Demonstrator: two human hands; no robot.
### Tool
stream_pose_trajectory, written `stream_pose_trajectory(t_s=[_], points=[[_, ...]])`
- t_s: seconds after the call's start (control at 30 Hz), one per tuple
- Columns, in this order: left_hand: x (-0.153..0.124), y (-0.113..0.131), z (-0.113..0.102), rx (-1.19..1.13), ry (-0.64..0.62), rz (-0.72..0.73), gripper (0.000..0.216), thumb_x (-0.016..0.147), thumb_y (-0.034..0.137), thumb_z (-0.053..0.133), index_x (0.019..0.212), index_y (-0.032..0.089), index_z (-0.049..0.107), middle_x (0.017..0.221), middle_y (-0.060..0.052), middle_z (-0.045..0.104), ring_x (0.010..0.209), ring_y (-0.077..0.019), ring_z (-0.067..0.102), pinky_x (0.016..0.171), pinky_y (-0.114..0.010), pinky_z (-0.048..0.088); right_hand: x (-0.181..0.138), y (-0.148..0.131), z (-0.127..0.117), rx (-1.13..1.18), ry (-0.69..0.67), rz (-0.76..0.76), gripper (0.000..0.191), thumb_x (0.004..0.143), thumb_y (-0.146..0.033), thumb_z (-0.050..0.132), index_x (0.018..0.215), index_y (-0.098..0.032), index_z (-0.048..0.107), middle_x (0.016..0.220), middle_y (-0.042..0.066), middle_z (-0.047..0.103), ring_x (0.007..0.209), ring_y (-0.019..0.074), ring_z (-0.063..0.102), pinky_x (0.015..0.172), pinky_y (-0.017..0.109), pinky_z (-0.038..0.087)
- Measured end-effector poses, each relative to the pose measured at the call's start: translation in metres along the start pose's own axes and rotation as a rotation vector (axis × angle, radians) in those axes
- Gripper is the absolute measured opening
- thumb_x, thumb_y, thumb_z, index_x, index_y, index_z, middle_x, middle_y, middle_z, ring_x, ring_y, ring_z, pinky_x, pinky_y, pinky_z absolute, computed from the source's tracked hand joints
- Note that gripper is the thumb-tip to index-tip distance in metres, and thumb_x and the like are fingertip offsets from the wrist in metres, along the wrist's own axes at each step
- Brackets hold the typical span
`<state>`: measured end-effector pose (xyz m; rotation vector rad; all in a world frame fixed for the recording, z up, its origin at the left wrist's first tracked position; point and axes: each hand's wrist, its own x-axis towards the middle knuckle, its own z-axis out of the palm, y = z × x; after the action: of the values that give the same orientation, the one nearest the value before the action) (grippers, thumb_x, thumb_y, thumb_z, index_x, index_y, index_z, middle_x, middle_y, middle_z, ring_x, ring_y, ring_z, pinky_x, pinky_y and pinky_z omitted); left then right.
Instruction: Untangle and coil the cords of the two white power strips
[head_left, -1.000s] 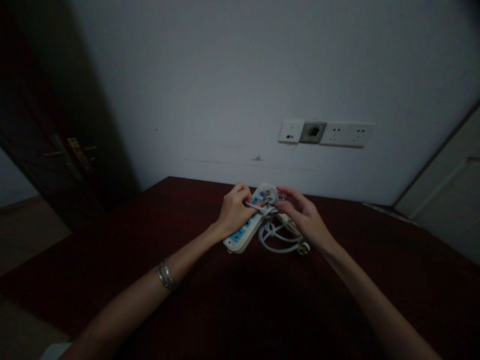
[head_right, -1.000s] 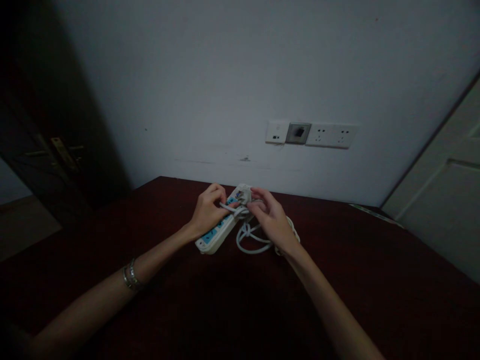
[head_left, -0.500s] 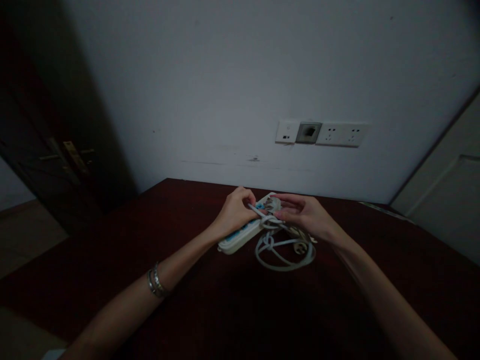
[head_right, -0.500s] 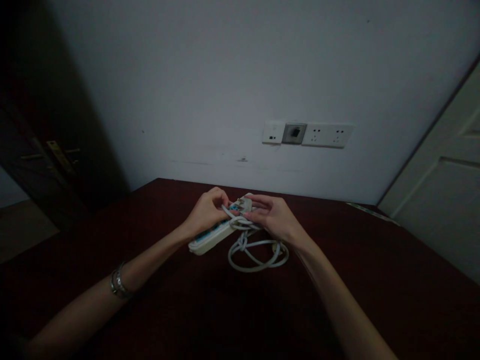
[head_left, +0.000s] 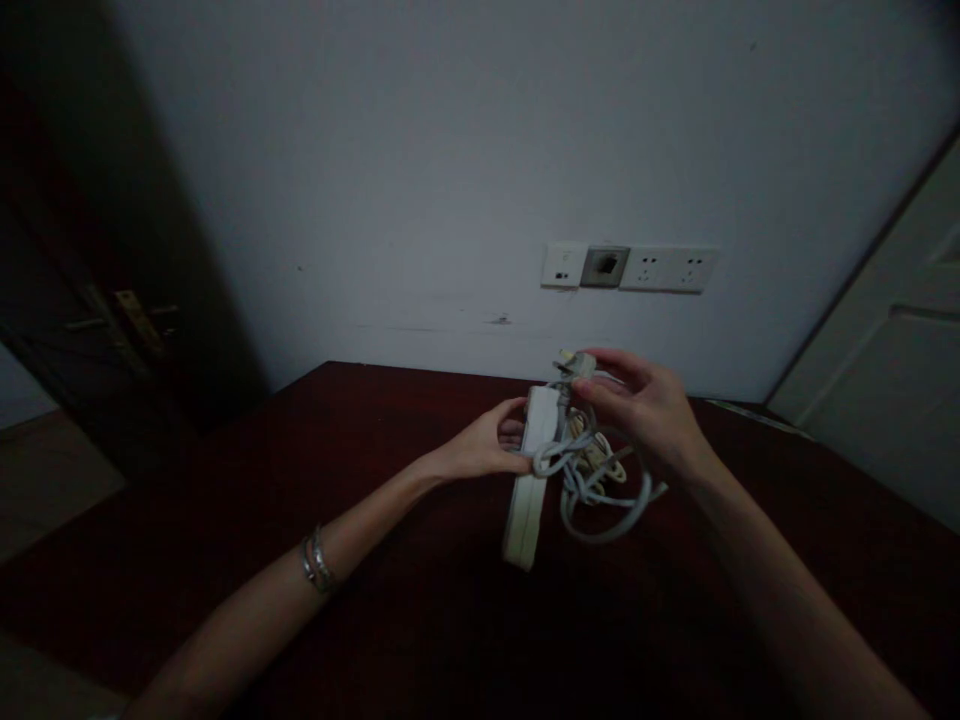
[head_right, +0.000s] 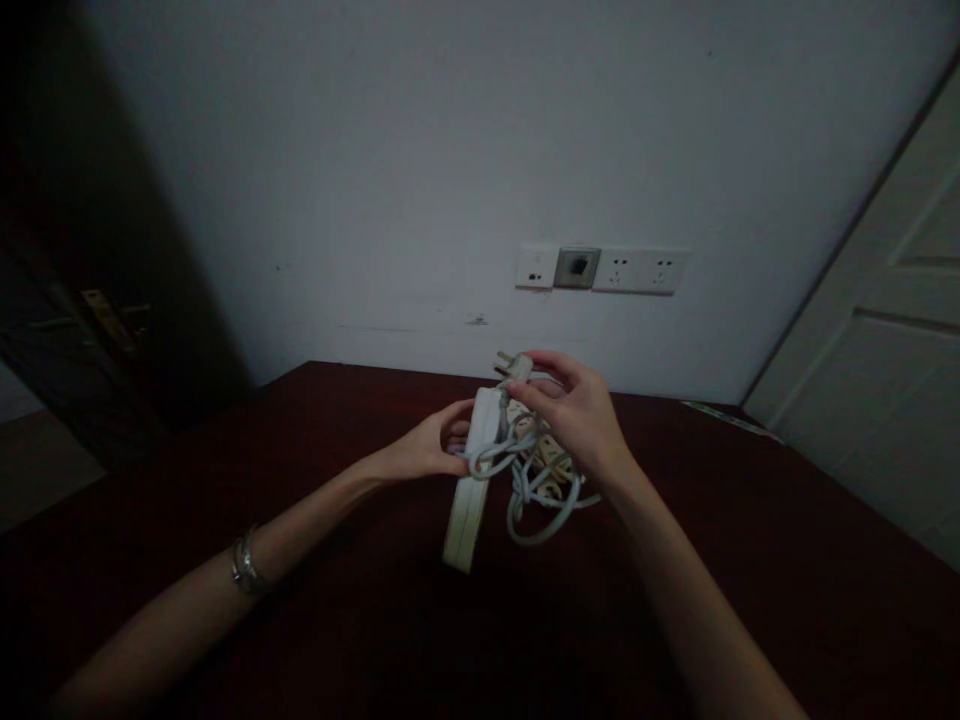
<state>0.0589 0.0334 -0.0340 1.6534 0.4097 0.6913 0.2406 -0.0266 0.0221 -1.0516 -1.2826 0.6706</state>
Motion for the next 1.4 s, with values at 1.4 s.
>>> stream_pose_trajectory(t_s=[1.4], points=[[-0.023,0.041,-0.011,0.685,-0.167,0.179,0.047,0.063,0.037,0.064,0.101,0.01,0.058,0.083,-0.004,0.061,0.069,-0.0133,0.053,0.063,-0.026,0.045,0.016,-0.015,-0.049,0.492,0.518,-0.042,0.027,0.067,-0.006,0.065,0.09,-0.017,0.056,0.077,0.001,0.065,0.076,0.0166,0.065,0.075,0.038,0.057]])
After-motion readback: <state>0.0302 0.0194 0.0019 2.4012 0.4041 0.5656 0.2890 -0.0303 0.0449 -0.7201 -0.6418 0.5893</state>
